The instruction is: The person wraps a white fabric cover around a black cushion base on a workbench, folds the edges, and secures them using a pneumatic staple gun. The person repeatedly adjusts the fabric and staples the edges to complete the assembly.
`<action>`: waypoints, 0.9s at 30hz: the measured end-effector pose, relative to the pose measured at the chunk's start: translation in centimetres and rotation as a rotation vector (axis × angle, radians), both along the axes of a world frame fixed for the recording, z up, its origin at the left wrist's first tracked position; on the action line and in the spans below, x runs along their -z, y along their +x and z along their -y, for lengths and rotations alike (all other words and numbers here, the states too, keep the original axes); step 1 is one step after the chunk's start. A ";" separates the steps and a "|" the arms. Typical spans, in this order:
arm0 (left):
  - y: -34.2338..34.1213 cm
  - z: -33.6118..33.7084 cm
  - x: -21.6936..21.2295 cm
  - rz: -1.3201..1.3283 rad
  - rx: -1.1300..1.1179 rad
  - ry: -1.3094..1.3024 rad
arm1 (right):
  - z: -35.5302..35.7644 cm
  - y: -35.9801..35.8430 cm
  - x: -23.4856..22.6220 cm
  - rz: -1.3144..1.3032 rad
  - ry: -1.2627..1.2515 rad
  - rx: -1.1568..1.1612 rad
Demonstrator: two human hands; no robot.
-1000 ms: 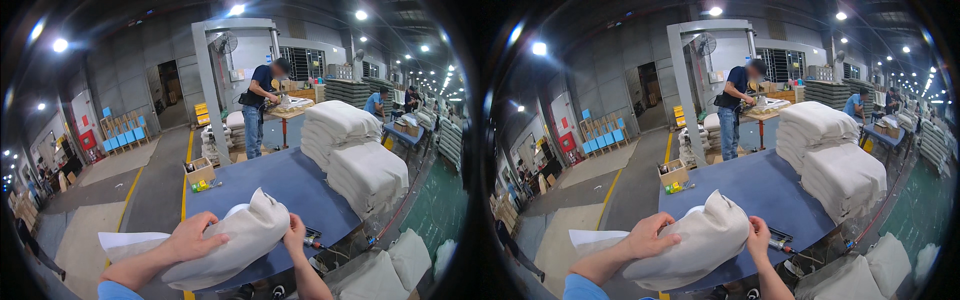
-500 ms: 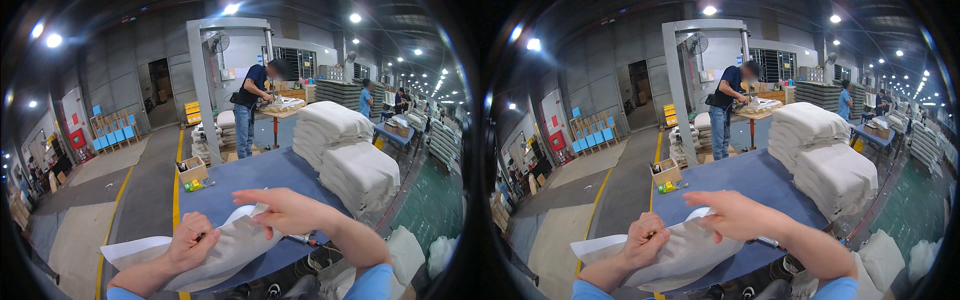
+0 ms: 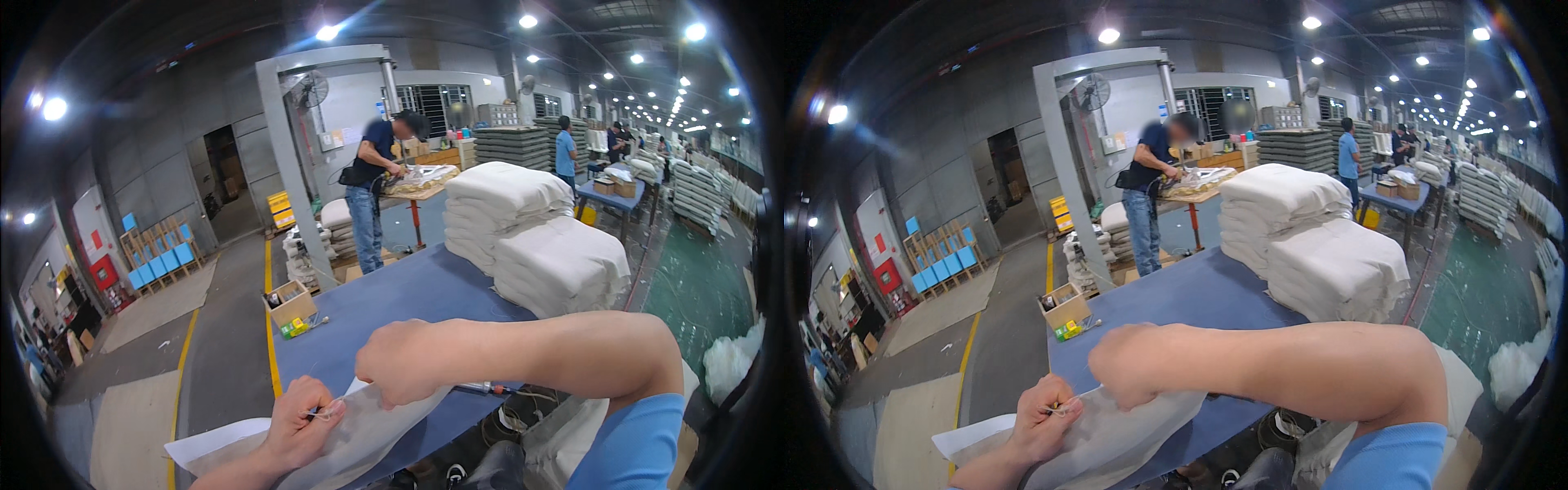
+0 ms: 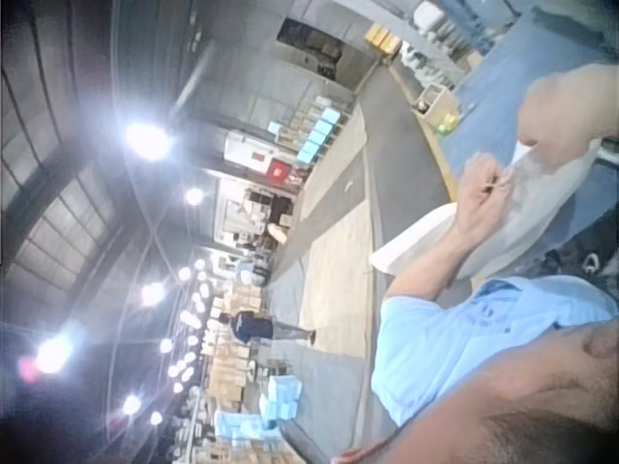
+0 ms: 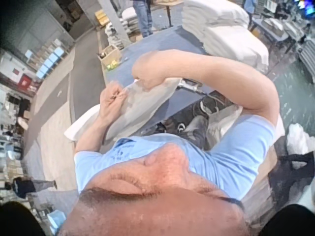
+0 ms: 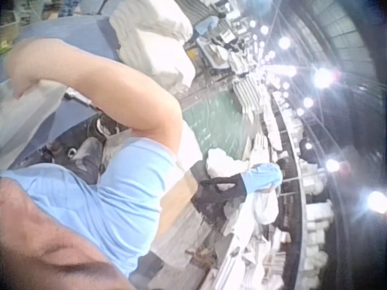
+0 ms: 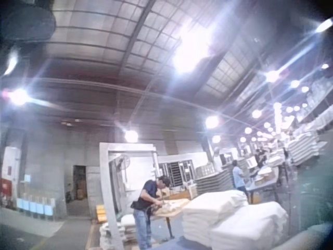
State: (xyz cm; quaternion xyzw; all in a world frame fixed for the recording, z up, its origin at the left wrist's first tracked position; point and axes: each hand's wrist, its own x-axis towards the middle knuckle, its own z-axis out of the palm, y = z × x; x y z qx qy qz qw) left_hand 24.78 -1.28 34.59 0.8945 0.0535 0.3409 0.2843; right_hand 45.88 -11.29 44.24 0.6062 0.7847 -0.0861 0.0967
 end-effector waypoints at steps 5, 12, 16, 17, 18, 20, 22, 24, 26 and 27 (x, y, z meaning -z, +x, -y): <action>0.3 0.7 0.7 -0.002 0.023 -0.069 | 2.4 0.0 1.0 0.075 0.200 -0.072; 0.1 0.8 1.3 -0.008 0.011 -0.116 | 6.9 -0.2 5.4 -0.146 0.528 0.085; 0.1 1.7 0.8 -0.010 -0.042 -0.218 | 6.6 -0.4 11.6 -0.393 0.899 0.127; 0.1 1.8 0.7 -0.040 -0.003 -0.267 | 6.5 -0.6 12.6 -0.444 0.985 0.132; 0.1 1.9 0.6 -0.071 0.032 -0.316 | 6.3 -0.8 13.5 -0.497 1.070 0.136; 0.2 2.1 0.5 -0.198 0.073 -0.525 | 6.4 -1.3 14.6 -0.565 1.181 0.135; 0.6 1.7 -0.3 -0.404 0.078 -0.839 | 6.7 -1.5 15.6 -0.613 1.244 0.133; 2.8 1.7 -2.0 -0.533 0.116 -0.816 | 6.9 -1.4 16.2 -0.620 1.262 0.131; 4.7 0.7 -1.7 -0.653 0.194 -0.756 | 7.2 -1.5 16.5 -0.638 1.285 0.114; 5.3 0.5 -1.2 -0.681 0.186 -0.712 | 7.3 -1.6 16.6 -0.658 1.294 0.096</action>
